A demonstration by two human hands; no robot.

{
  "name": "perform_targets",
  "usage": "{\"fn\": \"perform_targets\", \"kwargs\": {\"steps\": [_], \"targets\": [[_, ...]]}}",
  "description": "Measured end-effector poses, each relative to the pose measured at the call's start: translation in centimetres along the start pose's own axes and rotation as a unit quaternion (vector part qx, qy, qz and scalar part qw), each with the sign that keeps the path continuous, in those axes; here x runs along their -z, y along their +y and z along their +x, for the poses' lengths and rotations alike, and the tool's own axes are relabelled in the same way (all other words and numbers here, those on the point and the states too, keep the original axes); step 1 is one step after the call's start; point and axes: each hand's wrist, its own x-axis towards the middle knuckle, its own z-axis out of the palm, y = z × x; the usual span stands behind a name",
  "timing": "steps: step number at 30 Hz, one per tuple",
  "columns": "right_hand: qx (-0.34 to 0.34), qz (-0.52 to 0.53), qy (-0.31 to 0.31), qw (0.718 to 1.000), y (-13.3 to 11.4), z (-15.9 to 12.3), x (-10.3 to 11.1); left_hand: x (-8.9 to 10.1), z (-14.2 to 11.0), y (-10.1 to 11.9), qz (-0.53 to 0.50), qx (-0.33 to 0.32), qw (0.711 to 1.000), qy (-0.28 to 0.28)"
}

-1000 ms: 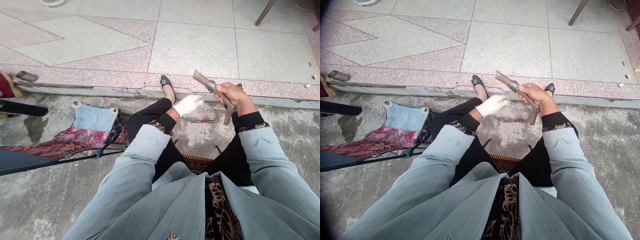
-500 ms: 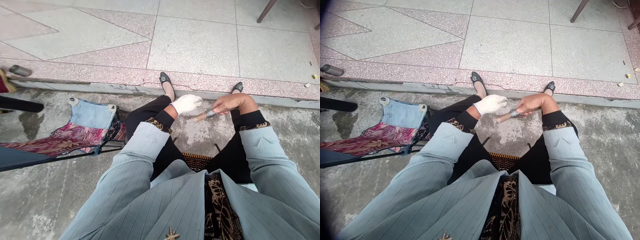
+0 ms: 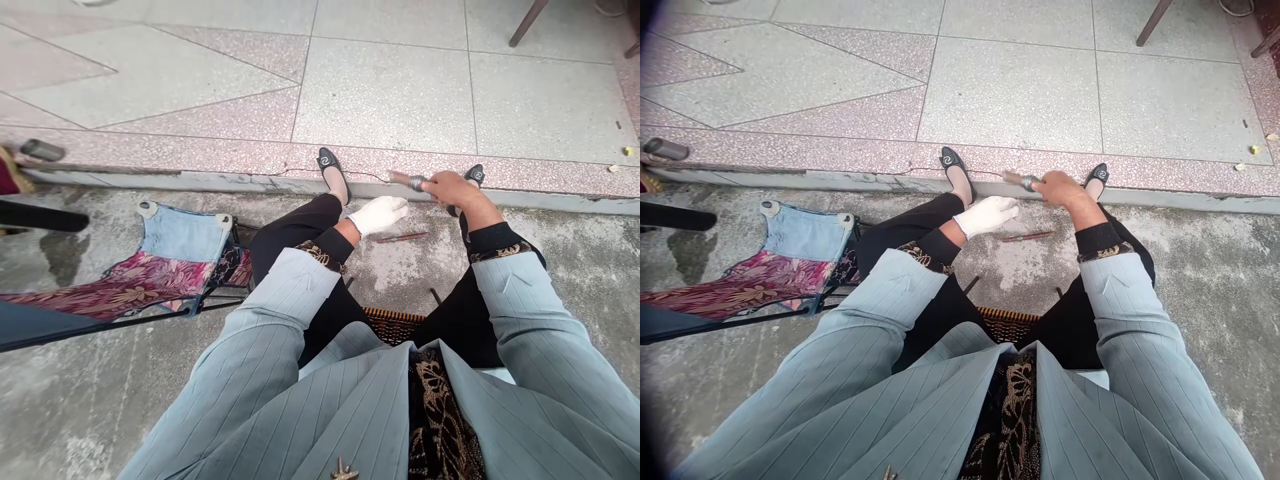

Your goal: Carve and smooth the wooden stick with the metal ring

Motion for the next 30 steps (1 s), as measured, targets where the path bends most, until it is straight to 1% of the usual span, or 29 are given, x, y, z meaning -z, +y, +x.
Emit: {"fn": "perform_targets", "kwargs": {"steps": [1,2,3,5,6,8,10,12,14,16,18,19,21,23,25,28,30], "targets": [[0.014,0.07,0.023,0.997,0.2,-0.1,0.0,0.0,0.0,0.2,-0.016,-0.012,1.0,0.0],[0.035,0.15,0.032,0.988,0.4,-0.4,0.0,-0.1,0.0,0.2,-0.03,-0.025,0.999,0.0],[0.065,0.229,0.027,0.971,0.6,-0.8,0.1,-0.1,0.0,0.2,-0.04,-0.038,0.998,0.003],[0.132,0.359,-0.013,0.924,1.0,-2.0,0.2,0.0,0.1,0.0,-0.042,-0.056,0.998,0.009],[0.162,0.402,-0.04,0.9,1.2,-2.7,0.3,0.2,0.2,-0.2,-0.033,-0.056,0.998,0.012],[0.206,0.454,-0.09,0.862,1.7,-3.9,0.4,0.8,0.4,-0.7,0.003,-0.041,0.999,0.015],[0.235,0.478,-0.123,0.837,2.3,-4.9,0.6,1.5,0.6,-1.2,0.045,-0.023,0.999,0.021],[0.256,0.482,-0.151,0.825,3.0,-5.5,0.9,2.3,0.6,-1.6,0.074,-0.02,0.997,0.023],[0.272,0.462,-0.197,0.821,3.5,-5.9,1.1,3.0,0.5,-1.7,0.089,-0.026,0.995,0.026],[0.282,0.408,-0.274,0.824,3.7,-6.2,1.2,3.6,0.4,-1.4,0.099,-0.041,0.994,0.015],[0.28,0.314,-0.356,0.834,3.6,-6.6,1.0,4.1,0.2,-0.7,0.113,-0.052,0.992,0.007],[0.271,0.257,-0.386,0.844,3.4,-6.7,0.7,4.3,0.2,-0.3,0.12,-0.055,0.991,0.004],[0.241,0.15,-0.406,0.869,3.0,-6.8,0.2,4.5,0.2,0.6,0.131,-0.056,0.99,0.003],[0.198,0.072,-0.382,0.9,2.7,-6.8,-0.2,4.6,0.2,1.2,0.142,-0.048,0.989,0.012],[0.144,0.015,-0.329,0.933,2.4,-6.7,-0.3,4.5,0.3,1.6,0.152,-0.034,0.988,0.021],[0.061,-0.055,-0.216,0.973,2.1,-6.4,0.0,4.4,0.2,2.0,0.159,-0.019,0.987,0.032],[0.026,-0.079,-0.127,0.988,2.1,-6.1,0.3,4.2,-0.2,2.3,0.157,-0.027,0.986,0.042]]}}
